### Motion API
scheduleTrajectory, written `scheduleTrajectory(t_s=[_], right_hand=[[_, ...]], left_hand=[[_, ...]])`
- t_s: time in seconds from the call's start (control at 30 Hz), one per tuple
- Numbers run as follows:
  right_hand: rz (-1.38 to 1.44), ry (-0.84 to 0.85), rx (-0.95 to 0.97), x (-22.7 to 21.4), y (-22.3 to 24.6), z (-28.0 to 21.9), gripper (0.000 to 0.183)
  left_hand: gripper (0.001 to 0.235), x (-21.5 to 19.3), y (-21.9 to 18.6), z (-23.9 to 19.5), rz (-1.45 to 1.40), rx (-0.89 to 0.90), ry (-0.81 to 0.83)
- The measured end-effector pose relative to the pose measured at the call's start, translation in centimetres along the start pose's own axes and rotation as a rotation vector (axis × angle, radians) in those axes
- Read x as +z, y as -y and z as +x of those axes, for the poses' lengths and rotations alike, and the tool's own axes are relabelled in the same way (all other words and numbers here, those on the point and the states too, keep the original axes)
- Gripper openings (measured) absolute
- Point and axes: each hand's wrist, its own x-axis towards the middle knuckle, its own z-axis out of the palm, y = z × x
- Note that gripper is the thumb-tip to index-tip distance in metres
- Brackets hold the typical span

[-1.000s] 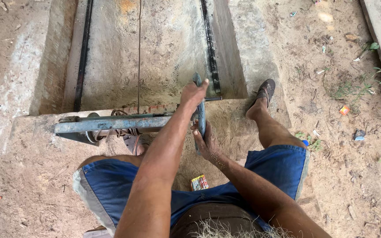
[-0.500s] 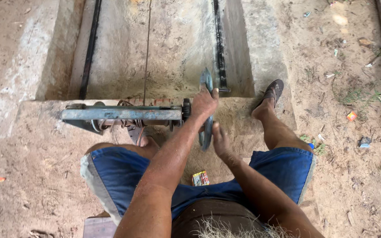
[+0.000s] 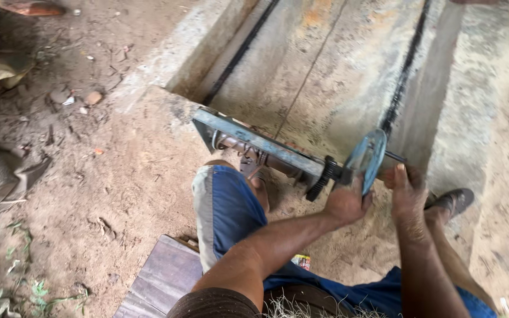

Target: The person sits beside a concrete well and turns a hand-cranked winch wheel to raise or lower a rope. The hands grip the wheel and rotate it repeatedly while the rope moves vertically in the well shaft.

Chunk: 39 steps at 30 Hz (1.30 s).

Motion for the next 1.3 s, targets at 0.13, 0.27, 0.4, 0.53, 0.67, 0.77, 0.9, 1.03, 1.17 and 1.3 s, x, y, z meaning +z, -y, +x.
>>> scheduleTrajectory(t_s=[0.13, 0.27, 0.4, 0.53, 0.67, 0.77, 0.9, 1.03, 1.17, 1.3], right_hand=[[-0.241, -0.006, 0.104, 1.3, 0.4, 5.1, 0.042], [-0.159, 0.059, 0.249, 3.9, 1.0, 8.2, 0.04], [-0.132, 0.075, 0.405, 5.5, 1.0, 10.7, 0.034], [-0.04, 0.094, 0.409, 6.2, -0.2, 12.4, 0.029], [-0.191, 0.021, 0.503, 7.0, 0.0, 12.8, 0.021], [-0.161, 0.046, 0.545, 7.1, 0.9, 11.3, 0.021], [-0.198, 0.027, 0.531, 7.4, 2.9, 9.1, 0.023], [-0.266, 0.024, 0.436, 7.8, 4.1, 8.0, 0.024], [-0.256, 0.023, 0.34, 7.5, 3.7, 7.1, 0.027], [-0.237, 0.018, 0.238, 7.5, 2.8, 6.3, 0.029]], left_hand=[[0.078, 0.6, 1.3, -2.0, 0.171, 0.138, 0.029], [0.08, 1.3, 2.2, -4.3, 0.182, 0.14, -0.005], [0.084, 1.9, 3.3, -5.6, 0.027, 0.139, 0.002], [0.073, 2.6, 4.1, -7.2, 0.005, 0.15, 0.017], [0.051, 1.3, 4.2, -8.7, -0.025, 0.166, -0.058], [0.043, 0.3, 3.5, -9.0, -0.075, 0.092, 0.031], [0.042, -0.4, 2.5, -9.0, -0.075, 0.103, 0.006], [0.037, -1.1, 2.4, -9.2, -0.095, 0.095, 0.028], [0.032, -1.0, 2.5, -9.3, -0.111, -0.065, 0.211], [0.038, -1.2, 3.0, -9.6, -0.074, 0.034, 0.123]])
